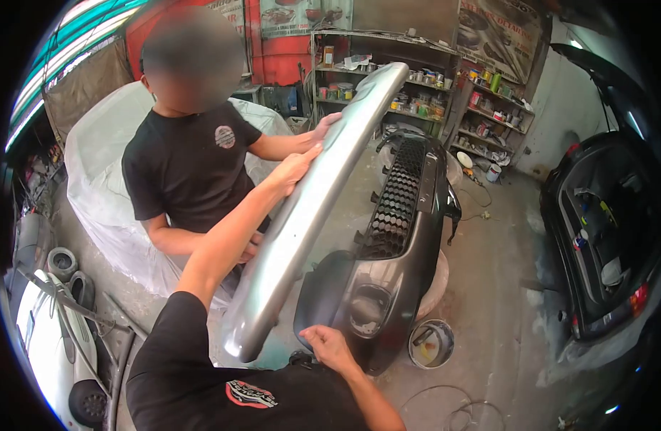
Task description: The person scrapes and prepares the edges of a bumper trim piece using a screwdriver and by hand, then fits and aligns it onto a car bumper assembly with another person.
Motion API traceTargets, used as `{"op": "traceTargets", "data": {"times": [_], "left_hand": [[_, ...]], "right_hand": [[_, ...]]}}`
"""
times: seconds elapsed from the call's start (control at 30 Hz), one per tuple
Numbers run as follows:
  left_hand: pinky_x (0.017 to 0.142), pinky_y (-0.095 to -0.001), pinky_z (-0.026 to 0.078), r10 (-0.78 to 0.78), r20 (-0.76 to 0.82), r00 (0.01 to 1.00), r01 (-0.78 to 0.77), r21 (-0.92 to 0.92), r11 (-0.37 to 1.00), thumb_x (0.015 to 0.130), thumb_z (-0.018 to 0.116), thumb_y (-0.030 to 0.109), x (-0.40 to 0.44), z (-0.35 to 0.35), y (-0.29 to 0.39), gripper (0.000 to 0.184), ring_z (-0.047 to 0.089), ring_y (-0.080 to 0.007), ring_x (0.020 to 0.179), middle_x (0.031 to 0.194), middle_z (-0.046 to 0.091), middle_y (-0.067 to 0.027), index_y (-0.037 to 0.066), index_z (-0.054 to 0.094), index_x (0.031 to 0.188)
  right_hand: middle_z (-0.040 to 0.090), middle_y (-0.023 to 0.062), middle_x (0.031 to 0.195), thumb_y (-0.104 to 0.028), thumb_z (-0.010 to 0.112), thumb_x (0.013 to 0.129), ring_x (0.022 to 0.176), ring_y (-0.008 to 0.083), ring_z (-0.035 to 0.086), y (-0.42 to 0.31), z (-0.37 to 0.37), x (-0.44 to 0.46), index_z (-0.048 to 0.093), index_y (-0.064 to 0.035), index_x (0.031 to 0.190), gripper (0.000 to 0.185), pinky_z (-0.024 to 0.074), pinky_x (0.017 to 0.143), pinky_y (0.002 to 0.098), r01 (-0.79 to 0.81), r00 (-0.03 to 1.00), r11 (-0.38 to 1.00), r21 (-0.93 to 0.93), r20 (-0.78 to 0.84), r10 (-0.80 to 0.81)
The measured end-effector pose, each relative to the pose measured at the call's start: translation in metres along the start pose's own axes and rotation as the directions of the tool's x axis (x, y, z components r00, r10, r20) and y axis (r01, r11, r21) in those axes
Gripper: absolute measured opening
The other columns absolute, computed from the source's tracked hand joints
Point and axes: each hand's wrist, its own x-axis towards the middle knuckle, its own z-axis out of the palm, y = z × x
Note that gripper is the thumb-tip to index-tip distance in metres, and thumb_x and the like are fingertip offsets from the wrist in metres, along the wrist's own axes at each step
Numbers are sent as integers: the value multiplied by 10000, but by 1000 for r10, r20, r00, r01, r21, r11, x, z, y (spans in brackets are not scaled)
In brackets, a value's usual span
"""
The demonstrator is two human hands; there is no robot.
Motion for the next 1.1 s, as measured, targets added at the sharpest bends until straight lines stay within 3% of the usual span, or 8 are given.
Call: {"op": "traceTargets", "data": {"times": [0.17,0.27,0.37,0.47,0.57,0.77,0.87,1.1], "left_hand": [[554,-335,508,-1,48,999,5,-87,996,934,632,409,31,1,2,504,644,-179,651,829,688,-143,-94,665,917],[517,-337,493,64,-23,998,-65,-68,996,925,644,401,53,5,0,494,627,-177,598,772,677,-136,-90,655,870],[507,-335,490,103,69,992,-97,-90,991,931,636,393,75,-1,-2,494,629,-174,599,768,675,-136,-100,631,896],[536,-334,499,95,19,995,-92,-126,988,964,591,334,62,7,19,436,635,-183,621,824,678,-149,-100,615,927],[584,-336,509,138,28,990,-132,-164,978,983,557,295,60,12,24,398,643,-190,661,862,681,-148,-98,612,956],[619,-324,508,163,22,986,-159,-118,980,991,546,267,35,28,46,358,644,-187,694,872,682,-133,-82,616,963],[617,-326,518,198,18,980,-195,-104,975,993,541,263,27,35,57,344,648,-185,694,866,681,-131,-70,620,959],[627,-346,539,305,59,950,-296,-125,947,1000,516,257,20,62,92,336,660,-195,721,915,677,-138,-69,587,1028]], "right_hand": [[565,-28,705,-408,629,949,550,47,472,-7,44,32,667,-12,1054,412,399,506,243,-33,999,996,-89,-1,33],[561,-40,707,-417,642,939,604,43,453,-19,63,40,661,-5,1046,426,400,551,244,67,996,998,-10,-56,-68],[535,-44,684,-425,654,929,639,50,436,-27,64,41,656,-4,1007,428,395,575,253,48,990,999,13,-135,-46],[501,-49,661,-445,683,903,627,56,431,-17,60,44,650,-6,963,444,387,560,266,72,973,997,-34,-218,-78],[472,-43,642,-473,708,872,618,67,429,-1,59,48,633,-3,898,477,381,549,273,105,962,992,-74,-246,-120],[486,-9,632,-492,728,842,600,96,429,-11,54,39,594,10,809,521,380,529,294,200,952,979,33,-244,-186],[502,-15,640,-460,733,847,597,82,427,3,44,41,619,21,857,495,373,521,284,183,943,983,-26,-278,-183],[548,6,650,-447,699,880,561,81,501,-25,25,39,630,23,941,478,410,494,265,250,920,967,57,-324,-219]]}}
